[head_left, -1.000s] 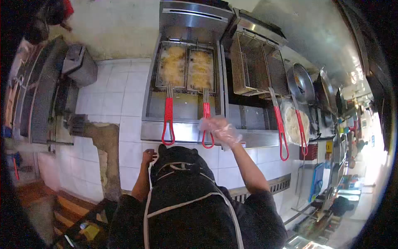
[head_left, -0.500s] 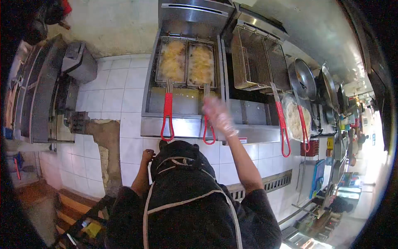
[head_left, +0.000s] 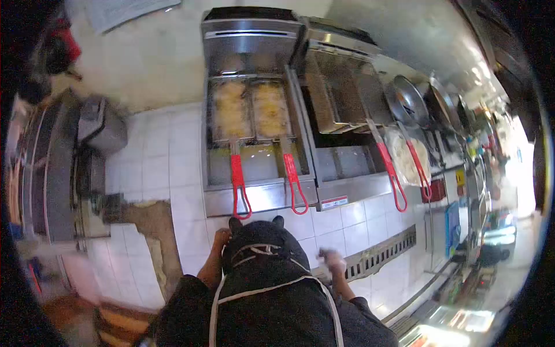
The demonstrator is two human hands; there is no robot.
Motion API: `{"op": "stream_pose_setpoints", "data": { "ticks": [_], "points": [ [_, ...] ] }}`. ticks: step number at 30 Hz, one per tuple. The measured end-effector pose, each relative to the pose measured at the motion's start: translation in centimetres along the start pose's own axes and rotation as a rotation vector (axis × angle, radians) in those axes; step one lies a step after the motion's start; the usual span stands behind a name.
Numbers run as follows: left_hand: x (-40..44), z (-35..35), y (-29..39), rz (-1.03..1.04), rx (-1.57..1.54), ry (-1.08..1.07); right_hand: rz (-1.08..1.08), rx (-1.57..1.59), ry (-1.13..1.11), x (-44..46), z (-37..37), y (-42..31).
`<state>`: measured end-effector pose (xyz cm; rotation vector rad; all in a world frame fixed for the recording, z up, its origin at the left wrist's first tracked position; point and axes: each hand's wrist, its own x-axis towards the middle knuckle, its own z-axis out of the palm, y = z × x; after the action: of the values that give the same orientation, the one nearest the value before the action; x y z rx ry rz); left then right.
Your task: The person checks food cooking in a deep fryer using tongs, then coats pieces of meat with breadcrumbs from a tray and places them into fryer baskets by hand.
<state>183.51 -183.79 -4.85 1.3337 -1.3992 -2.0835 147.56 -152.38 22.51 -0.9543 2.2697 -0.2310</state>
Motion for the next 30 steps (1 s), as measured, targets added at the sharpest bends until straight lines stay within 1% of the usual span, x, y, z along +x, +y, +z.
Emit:
{"op": "stream_pose_setpoints", "data": {
  "ticks": [1,2,3,4,5,6,7,8,9,10,11,12,13,14,15,16,18,20,21,22,23,24,25,26,27,28,29,30],
  "points": [
    [0.0,-0.4,-0.3,0.01,0.02,-0.036,-0.115,-0.411,-0.045,-2.7,2.5,2.4],
    [-0.2,-0.7,-0.5,0.079,0.243,-0.111,0.07,0.494,-0.148,-5.7,8.5,9.2],
    [0.5,-1.0,0.0,0.115,0.355,-0.162,0.313,1.387,-0.091,-8.5,14.3,15.8],
    [1.1,-1.3,0.4,0.156,0.465,-0.209,0.334,1.317,-0.011,-11.4,13.4,12.9],
    [1.4,-1.6,0.5,0.087,0.504,-0.197,0.36,1.242,0.067,-14.3,12.6,9.8],
    [1.6,-1.6,2.3,-0.078,0.497,-0.138,0.397,1.081,0.187,-17.1,12.6,8.4],
    [1.1,-0.8,5.1,-0.292,0.49,-0.035,0.416,1.087,0.195,-18.3,12.8,8.1],
    [0.7,-0.5,7.4,-0.398,0.508,0.03,0.334,1.136,0.237,-19.0,14.1,8.5],
    [0.2,-0.2,10.0,-0.471,0.516,0.073,0.23,1.147,0.199,-18.8,16.5,9.9],
    [1.6,-1.8,8.8,-0.418,0.56,-0.037,0.127,1.161,0.161,-18.9,19.9,12.7],
    [2.8,-3.2,7.8,-0.358,0.596,-0.142,0.237,1.304,0.071,-16.5,23.3,15.5],
    [4.2,-3.5,7.6,-0.253,0.666,-0.374,0.367,1.448,-0.008,-14.3,27.3,19.4],
    [3.6,-2.4,8.9,-0.3,0.544,-0.367,0.509,1.577,-0.071,-12.3,31.1,23.4],
    [2.7,-1.5,10.2,-0.352,0.43,-0.364,0.477,1.149,-0.104,-11.9,25.4,18.7],
    [3.2,-0.5,10.8,-0.532,0.379,-0.414,0.505,0.913,-0.113,-10.7,21.6,16.2],
    [1.1,1.9,12.5,-0.491,0.468,-0.37,0.52,0.861,-0.107,-10.0,19.6,15.4],
    [0.7,4.5,11.1,-0.523,0.501,-0.296,0.537,0.871,-0.073,-9.0,17.3,15.4],
    [-2.3,10.1,11.8,-0.527,0.639,-0.185,0.551,0.912,-0.028,-8.6,16.3,17.1],
    [-2.9,13.0,11.5,-0.518,0.648,-0.2,0.552,0.916,-0.015,-8.7,16.3,18.2],
    [-3.6,15.6,10.9,-0.5,0.725,-0.241,0.539,0.915,-0.004,-9.0,16.4,19.4],
    [-4.2,18.1,10.1,-0.486,0.803,-0.282,0.511,0.845,0.007,-9.7,17.0,20.9],
    [-3.0,20.7,8.5,-0.483,0.83,-0.361,0.486,0.774,0.02,-10.4,17.6,22.5],
    [-3.1,23.6,7.9,-0.427,0.794,-0.441,0.392,0.667,0.073,-12.3,16.8,22.3],
    [-3.2,26.9,8.0,-0.374,0.759,-0.518,0.352,0.622,0.095,-14.1,16.5,22.4],
    [-4.3,30.4,8.3,-0.327,0.675,-0.514,0.314,0.575,0.119,-16.1,15.5,21.9],
    [-5.4,34.0,8.7,-0.273,0.588,-0.504,0.417,0.569,0.077,-17.6,13.6,21.3],
    [-5.7,37.2,9.1,-0.26,0.662,-0.543,0.513,0.558,0.03,-19.0,12.3,21.1],
    [-6.0,39.9,9.5,-0.249,0.732,-0.578,0.471,0.623,0.095,-20.4,12.2,21.4]
  ]
}}
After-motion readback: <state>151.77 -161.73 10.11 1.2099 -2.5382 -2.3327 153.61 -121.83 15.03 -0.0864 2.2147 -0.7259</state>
